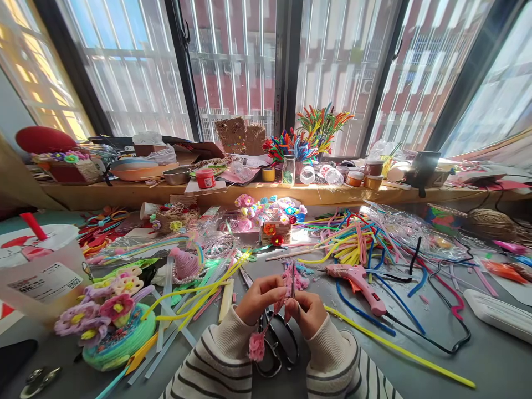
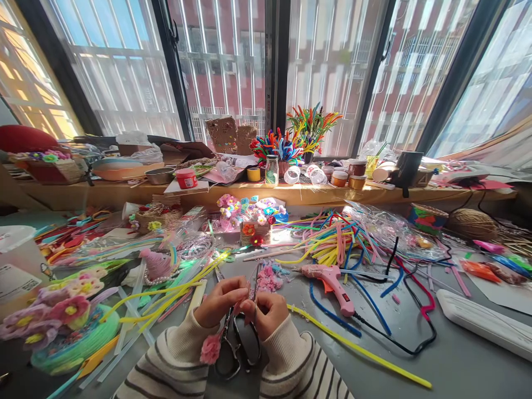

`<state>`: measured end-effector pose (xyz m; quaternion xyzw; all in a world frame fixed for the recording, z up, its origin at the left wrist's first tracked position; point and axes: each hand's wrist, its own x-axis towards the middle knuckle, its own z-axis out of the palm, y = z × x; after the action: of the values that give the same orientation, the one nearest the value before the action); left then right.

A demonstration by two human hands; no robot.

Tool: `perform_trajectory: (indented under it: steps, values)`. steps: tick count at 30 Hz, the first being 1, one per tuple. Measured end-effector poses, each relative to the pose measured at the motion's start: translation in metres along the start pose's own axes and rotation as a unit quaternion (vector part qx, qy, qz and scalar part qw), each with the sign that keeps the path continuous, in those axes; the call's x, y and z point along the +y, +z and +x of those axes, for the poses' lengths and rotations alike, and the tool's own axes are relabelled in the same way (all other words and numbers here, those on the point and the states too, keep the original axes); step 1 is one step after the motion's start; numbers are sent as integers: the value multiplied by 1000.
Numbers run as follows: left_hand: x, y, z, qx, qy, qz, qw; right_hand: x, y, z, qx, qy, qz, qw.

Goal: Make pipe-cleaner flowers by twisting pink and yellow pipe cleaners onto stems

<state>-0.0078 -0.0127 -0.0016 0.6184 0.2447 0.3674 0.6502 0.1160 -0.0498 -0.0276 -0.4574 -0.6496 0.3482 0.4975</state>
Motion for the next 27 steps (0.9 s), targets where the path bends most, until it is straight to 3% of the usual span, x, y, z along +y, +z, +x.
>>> perform_trajectory:
  steps: [4, 12, 20, 27]
  values:
    - [2, 3, -1, -20, -7, 4, 1000, -4, -1, 0, 0, -4, -5, 1000]
    - [2, 0, -1, 10, -20, 12, 1000, 14, 1, 3, 11, 22, -36, 999]
    - [2, 1, -1, -7, -34, 9, 999, 5, 2, 1, -2, -2, 6, 1000]
    - [1, 0, 0, 0, -23, 5, 1000, 7, -1, 1, 23, 20, -40, 999]
